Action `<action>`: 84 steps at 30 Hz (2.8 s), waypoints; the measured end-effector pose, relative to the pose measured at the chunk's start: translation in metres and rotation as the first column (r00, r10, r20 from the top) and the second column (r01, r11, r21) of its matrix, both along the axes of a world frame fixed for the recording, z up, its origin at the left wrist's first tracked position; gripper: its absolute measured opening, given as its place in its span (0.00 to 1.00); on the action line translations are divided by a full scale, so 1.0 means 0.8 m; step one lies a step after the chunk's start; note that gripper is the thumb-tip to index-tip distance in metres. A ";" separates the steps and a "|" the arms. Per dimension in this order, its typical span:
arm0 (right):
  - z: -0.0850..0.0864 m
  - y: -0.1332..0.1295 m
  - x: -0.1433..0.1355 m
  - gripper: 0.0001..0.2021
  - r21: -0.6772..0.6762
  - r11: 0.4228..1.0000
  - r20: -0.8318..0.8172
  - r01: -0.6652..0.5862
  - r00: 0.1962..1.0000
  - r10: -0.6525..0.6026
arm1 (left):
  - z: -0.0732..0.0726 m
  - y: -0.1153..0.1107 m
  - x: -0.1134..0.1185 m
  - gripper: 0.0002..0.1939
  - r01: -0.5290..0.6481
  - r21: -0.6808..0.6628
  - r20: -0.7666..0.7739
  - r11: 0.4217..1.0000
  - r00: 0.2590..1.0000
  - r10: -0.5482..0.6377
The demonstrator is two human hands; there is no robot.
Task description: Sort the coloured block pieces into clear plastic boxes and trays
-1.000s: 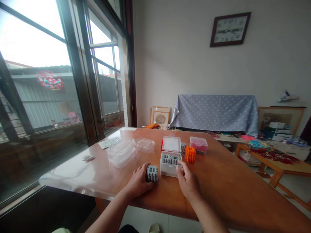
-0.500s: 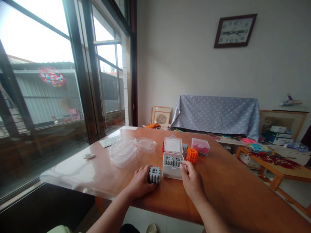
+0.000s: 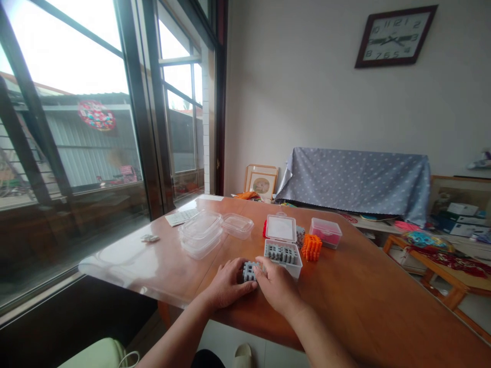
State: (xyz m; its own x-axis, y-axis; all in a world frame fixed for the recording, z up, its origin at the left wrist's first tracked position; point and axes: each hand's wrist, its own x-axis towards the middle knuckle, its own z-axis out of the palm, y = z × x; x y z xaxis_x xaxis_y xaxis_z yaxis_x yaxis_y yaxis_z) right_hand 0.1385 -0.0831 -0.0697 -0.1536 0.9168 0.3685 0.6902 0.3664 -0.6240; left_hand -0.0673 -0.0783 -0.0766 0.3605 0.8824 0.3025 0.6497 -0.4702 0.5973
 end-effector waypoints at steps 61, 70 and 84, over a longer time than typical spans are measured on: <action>0.043 0.056 0.063 0.15 -0.106 0.993 0.136 -0.053 0.988 0.067 | 0.004 0.001 -0.002 0.26 0.029 -0.004 0.006 1.000 1.000 -0.029; 0.059 0.036 0.053 0.20 0.054 0.998 0.090 0.029 0.995 -0.033 | 0.000 0.003 -0.001 0.28 0.017 -0.008 0.005 1.000 1.000 -0.017; 0.050 -0.008 -0.012 0.21 -0.071 0.997 0.350 0.022 0.937 0.004 | 0.001 0.003 -0.004 0.26 0.043 -0.001 0.033 0.999 0.999 -0.043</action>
